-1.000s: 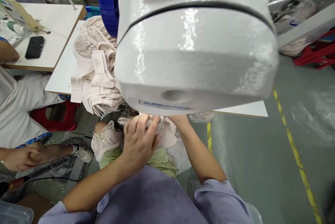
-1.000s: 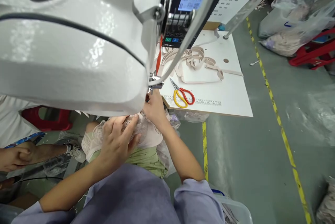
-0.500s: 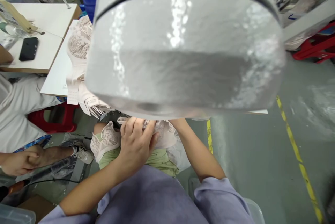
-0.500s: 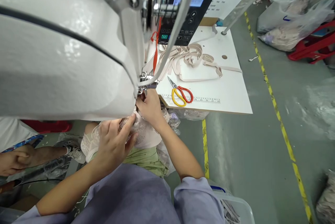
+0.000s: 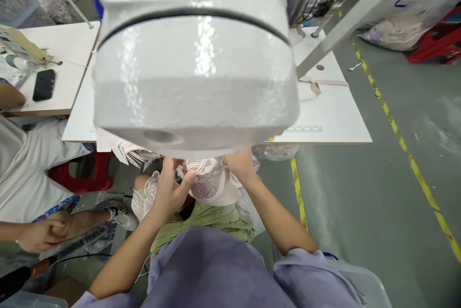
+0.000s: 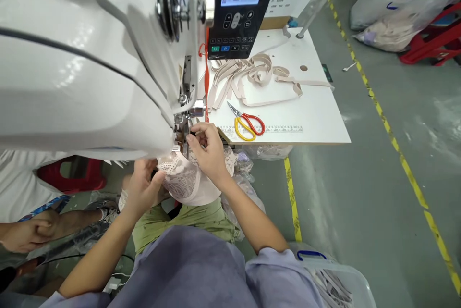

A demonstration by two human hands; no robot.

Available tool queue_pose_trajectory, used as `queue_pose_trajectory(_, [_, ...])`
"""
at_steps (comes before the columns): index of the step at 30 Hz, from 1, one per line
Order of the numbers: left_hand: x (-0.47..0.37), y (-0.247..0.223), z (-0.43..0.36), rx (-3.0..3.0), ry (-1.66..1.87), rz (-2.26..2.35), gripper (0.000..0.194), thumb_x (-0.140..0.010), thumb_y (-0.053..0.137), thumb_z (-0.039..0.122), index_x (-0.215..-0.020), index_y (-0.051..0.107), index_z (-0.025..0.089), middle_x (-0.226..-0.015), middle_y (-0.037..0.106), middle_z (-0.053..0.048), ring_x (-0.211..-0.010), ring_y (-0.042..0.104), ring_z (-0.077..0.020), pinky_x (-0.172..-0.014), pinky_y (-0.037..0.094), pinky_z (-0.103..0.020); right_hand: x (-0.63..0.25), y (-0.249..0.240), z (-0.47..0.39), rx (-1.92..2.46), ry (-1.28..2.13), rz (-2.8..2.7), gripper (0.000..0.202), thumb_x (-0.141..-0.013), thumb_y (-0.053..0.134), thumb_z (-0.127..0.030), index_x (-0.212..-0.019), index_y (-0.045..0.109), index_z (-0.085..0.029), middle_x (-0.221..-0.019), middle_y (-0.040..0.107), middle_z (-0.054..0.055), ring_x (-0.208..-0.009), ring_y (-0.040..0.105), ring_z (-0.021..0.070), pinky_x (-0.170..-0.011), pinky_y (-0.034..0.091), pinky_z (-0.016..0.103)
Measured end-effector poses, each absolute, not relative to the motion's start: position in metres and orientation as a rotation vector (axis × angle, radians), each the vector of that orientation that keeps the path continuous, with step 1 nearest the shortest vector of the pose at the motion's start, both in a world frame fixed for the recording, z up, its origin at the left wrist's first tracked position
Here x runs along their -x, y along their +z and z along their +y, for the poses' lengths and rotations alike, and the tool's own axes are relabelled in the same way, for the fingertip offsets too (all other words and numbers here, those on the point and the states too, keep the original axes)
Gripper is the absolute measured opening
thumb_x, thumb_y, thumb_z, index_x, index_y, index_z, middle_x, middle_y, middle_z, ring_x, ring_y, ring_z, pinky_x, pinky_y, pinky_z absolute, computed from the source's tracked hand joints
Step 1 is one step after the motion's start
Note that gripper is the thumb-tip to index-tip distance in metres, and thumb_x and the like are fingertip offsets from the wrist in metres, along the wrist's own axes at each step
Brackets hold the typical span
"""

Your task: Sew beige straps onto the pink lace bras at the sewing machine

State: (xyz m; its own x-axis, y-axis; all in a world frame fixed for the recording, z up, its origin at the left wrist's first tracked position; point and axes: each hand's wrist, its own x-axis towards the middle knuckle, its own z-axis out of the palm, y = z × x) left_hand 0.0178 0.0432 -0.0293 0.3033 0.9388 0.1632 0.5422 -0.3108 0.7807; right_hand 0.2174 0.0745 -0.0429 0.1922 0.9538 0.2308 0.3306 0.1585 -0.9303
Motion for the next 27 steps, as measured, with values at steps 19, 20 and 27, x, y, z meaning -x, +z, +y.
queue_pose_trajectory(19, [-0.033, -0.015, 0.043, -1.991, 0.643, 1.681, 0.058, -0.079, 0.072, 0.058, -0.112, 0.043, 0.019, -0.101, 0.055, -0.007, -0.093, 0.060, -0.0253, -0.078, 0.049, -0.037, -0.207, -0.053, 0.032, 1.126, 0.881, -1.190, 0.020, -0.088, 0.067, -0.031, -0.103, 0.056, -0.023, -0.103, 0.056, 0.003, -0.083, 0.055, 0.0148, -0.079, 0.048, 0.032])
queue_pose_trajectory(20, [-0.034, -0.014, 0.043, -2.006, 0.646, 1.701, 0.058, -0.079, 0.072, 0.058, -0.111, 0.043, 0.019, -0.099, 0.054, -0.007, -0.091, 0.059, -0.0248, -0.078, 0.049, -0.037, -0.207, -0.052, 0.032, 1.123, 0.878, -1.192, 0.020, -0.088, 0.067, -0.031, -0.103, 0.056, -0.023, -0.104, 0.056, 0.003, -0.083, 0.055, 0.0147, -0.079, 0.048, 0.032])
queue_pose_trajectory(27, [-0.037, -0.015, 0.042, -2.061, 0.755, 1.628, 0.063, -0.080, 0.070, 0.061, -0.115, 0.040, 0.018, -0.107, 0.049, -0.010, -0.094, 0.056, -0.0250, -0.080, 0.048, -0.039, -0.208, -0.051, 0.028, 1.159, 0.855, -1.201, 0.021, -0.087, 0.067, -0.031, -0.103, 0.057, -0.022, -0.102, 0.059, 0.003, -0.087, 0.056, 0.0160, -0.081, 0.048, 0.032])
